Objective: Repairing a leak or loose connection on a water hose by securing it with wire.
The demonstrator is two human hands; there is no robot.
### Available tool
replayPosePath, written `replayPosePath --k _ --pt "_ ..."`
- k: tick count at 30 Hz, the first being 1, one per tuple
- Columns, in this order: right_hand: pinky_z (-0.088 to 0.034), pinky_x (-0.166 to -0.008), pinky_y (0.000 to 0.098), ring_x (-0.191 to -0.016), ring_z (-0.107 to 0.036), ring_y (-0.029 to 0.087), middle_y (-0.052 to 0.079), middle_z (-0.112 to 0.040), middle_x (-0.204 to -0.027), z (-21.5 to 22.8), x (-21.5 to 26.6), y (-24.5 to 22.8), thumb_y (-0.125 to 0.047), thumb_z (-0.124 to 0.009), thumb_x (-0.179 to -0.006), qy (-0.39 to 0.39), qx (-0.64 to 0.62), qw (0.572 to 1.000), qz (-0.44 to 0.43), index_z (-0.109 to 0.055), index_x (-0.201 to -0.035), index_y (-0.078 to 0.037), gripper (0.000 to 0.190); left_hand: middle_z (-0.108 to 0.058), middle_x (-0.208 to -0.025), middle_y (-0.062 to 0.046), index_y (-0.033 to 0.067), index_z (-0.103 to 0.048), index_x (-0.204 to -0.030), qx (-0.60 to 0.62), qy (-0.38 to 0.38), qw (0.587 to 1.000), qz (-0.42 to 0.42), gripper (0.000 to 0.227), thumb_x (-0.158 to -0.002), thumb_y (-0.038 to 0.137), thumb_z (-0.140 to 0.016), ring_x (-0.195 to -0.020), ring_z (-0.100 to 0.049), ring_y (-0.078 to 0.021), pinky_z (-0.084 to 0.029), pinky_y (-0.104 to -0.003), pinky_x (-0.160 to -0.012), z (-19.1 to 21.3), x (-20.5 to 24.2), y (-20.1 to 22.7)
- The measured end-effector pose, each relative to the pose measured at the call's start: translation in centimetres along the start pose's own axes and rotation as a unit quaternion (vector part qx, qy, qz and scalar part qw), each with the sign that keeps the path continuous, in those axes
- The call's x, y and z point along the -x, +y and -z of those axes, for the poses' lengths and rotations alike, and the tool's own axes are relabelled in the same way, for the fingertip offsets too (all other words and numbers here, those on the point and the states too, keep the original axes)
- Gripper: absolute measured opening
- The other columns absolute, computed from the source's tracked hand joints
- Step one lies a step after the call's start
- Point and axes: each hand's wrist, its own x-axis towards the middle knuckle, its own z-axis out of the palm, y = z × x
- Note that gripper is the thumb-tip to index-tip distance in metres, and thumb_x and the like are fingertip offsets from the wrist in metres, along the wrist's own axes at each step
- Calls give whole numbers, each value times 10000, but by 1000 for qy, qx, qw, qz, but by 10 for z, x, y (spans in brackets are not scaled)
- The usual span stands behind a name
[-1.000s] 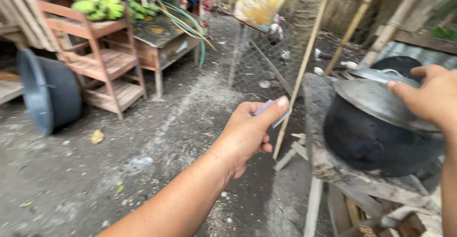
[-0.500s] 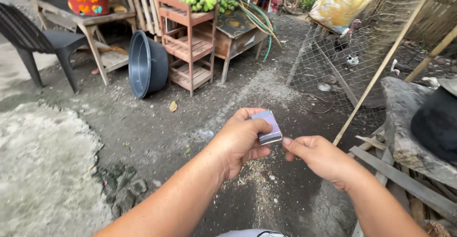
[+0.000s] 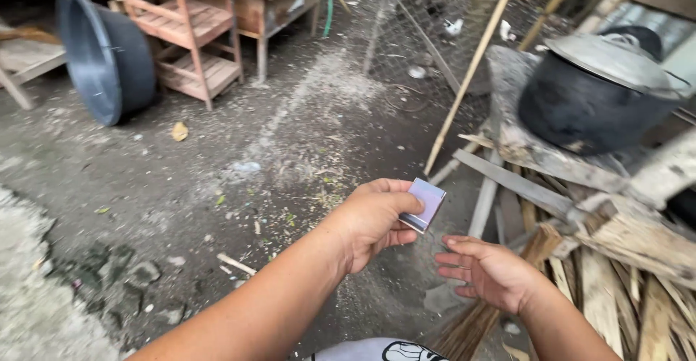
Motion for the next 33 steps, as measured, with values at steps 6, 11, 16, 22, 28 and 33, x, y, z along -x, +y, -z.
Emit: replayPosePath --k 6,11,16,22,28,33 --pt "-455 -1022 547 -1197 -656 299 121 -718 -1291 45 41 -30 -561 -597 -881 6 -18 1000 24 -560 -1360 -149 632 -705 -965 -13 112 -706 -1170 -125 -31 991 36 324 -849 142 -741 -774 -555 -102 -442 -265 -611 -79 -71 -9" --pt "-513 -945 459 -1128 -668 303 177 -677 -1241 119 57 -56 -544 -598 -927 -74 -137 963 221 -527 -1359 -43 666 -754 -1005 -84 50 -659 -1189 -154 -139 977 -44 357 -847 106 -742 -816 -686 -125 -533 -249 -648 -153 -146 -33" --pt "-501 -888 422 -1002 -646 256 155 -689 -1146 190 105 -64 -522 -570 -979 32 -184 933 307 -619 -1326 -89 556 -719 -1045 -111 57 -519 -1320 -154 -170 973 -10 531 -836 97 -734 -806 -684 -153 -570 -283 -643 -210 -177 -52" --pt "-509 -1022 455 -1090 -680 271 151 -736 -1121 262 121 11 -366 -677 -1008 35 -141 916 375 -649 -1183 -6 401 -696 -1039 -161 101 -421 -1327 -150 -250 952 94 560 -827 99 -672 -761 -696 -194 -625 -330 -654 -256 -172 -54" --pt "-500 -1005 407 -1147 -690 186 78 -726 -1268 193 183 65 -272 -765 -849 337 15 939 68 -579 -1426 -206 610 -680 -1008 -156 103 -453 -1176 -190 -372 899 133 414 -824 114 -670 -741 -711 -219 -634 -341 -628 -292 -145 -75" --pt "-492 -1012 394 -1133 -686 186 97 -739 -1253 140 278 72 -318 -725 -837 386 -21 919 75 -607 -1406 -170 600 -686 -981 -154 137 -430 -1111 -189 -423 863 201 376 -814 101 -658 -729 -711 -241 -614 -344 -597 -291 -98 -93"
